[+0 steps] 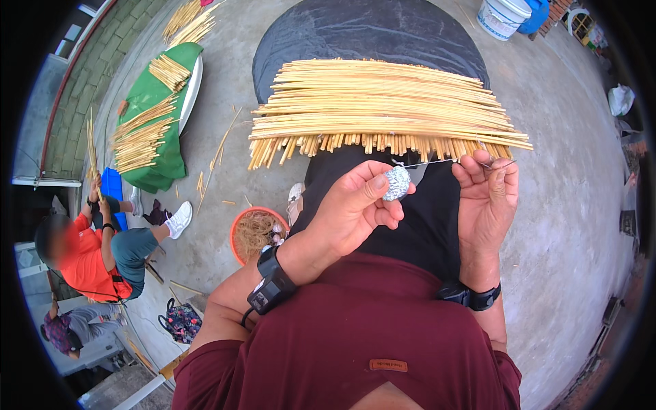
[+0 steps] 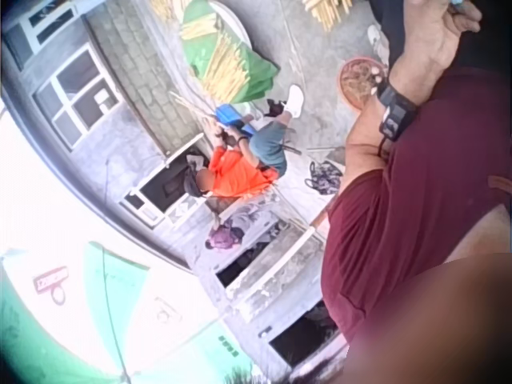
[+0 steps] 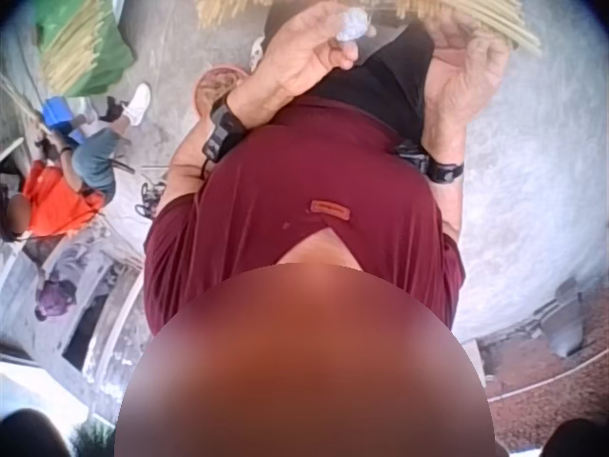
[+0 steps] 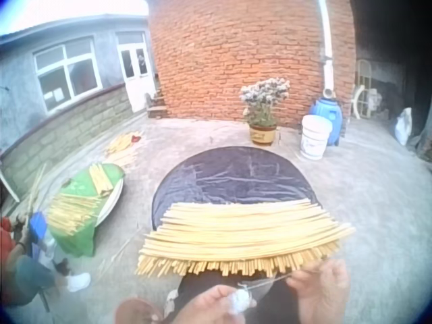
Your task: The person prepares a bundle of bamboo strips by arranging them on their lap, then uses a ball of thread and scissors to cut and tie the strips together. They repeatedly wrap and knot the thread around the bundle to secure it.
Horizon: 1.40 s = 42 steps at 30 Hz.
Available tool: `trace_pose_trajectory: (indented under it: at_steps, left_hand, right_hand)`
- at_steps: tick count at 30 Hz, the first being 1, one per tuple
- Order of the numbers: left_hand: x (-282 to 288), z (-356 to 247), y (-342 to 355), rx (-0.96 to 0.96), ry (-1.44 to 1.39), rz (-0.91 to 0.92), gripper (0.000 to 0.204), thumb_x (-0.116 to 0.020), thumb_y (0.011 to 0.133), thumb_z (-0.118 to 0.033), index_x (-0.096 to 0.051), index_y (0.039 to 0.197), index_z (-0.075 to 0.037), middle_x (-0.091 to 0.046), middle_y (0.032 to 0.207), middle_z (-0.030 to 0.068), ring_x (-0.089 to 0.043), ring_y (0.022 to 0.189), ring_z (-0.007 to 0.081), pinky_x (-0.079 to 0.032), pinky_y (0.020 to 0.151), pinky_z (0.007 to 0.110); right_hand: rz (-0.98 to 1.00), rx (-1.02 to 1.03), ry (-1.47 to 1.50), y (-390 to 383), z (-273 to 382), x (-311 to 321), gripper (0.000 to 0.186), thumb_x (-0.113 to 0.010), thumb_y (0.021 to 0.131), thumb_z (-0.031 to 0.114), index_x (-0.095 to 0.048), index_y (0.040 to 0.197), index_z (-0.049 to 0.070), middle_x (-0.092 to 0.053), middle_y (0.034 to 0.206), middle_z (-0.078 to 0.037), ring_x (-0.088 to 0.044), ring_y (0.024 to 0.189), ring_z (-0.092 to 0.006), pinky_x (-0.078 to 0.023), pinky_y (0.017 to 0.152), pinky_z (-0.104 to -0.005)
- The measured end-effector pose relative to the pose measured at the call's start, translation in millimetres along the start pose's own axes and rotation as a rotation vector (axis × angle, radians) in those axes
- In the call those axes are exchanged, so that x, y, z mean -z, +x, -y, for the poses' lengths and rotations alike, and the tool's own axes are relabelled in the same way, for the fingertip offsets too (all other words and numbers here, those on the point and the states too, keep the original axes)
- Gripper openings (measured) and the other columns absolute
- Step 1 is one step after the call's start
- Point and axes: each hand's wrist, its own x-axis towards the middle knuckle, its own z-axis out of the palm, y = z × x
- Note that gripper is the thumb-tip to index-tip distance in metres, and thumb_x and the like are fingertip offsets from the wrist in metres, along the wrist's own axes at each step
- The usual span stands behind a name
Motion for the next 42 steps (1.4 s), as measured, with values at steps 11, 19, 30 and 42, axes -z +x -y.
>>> trace_pose_trajectory:
  at_steps: [11, 19, 30, 42]
  left_hand:
    - [-3.1, -0.4, -4.4, -0.124, 0.314, -0.029, 0.025, -0.062, 0.091, -0.007, -0.055, 0.114, -0.005, -0.063, 0.111, 0.0185, -0.066, 0.086, 0.0201, -0.056, 0.072, 0.031]
    - [-9.1, -7.5, -10.2, -0.231, 0.56, -0.094, 0.034, -0.064, 0.083, 0.006, -0.061, 0.116, -0.001, -0.062, 0.12, 0.0121, -0.056, 0.111, 0.0169, -0.044, 0.099, 0.031]
    - [23.4, -24.8, -13.3, -0.303, 0.594, -0.156, 0.025, -0.062, 0.088, 0.0, -0.061, 0.112, 0.001, -0.067, 0.105, 0.0123, -0.063, 0.088, 0.014, -0.051, 0.075, 0.026]
    - [136.2, -69.3, -68.6, -0.384, 0.687, -0.643, 0.019, -0.062, 0.089, -0.001, -0.063, 0.108, 0.001, -0.068, 0.096, 0.0087, -0.063, 0.078, 0.0134, -0.052, 0.07, 0.024]
  right_hand:
    - [0.084, 0.244, -0.356, -3.1, 6.2, -1.4, 0.012, -0.06, 0.094, 0.015, -0.053, 0.096, 0.005, -0.059, 0.091, -0.011, -0.054, 0.078, -0.0159, -0.048, 0.071, -0.0306]
    - [0.106, -0.003, 0.057, -2.4, 32.8, 0.2, 0.016, -0.047, 0.101, 0.023, -0.044, 0.097, 0.007, -0.047, 0.065, -0.001, -0.042, 0.052, -0.0097, -0.043, 0.047, -0.0242]
    - [-0.036, 0.086, 0.427, -4.4, 88.5, 103.5, 0.008, -0.044, 0.1, 0.006, -0.047, 0.098, -0.001, -0.04, 0.068, -0.003, -0.039, 0.057, -0.0116, -0.055, 0.086, -0.0357]
    - [-0.69, 0.313, 0.29, -21.4, 129.6, 286.9, 0.018, -0.033, 0.1, 0.0, -0.035, 0.082, 0.0, -0.034, 0.065, -0.006, -0.031, 0.052, -0.0143, -0.04, 0.108, -0.0562]
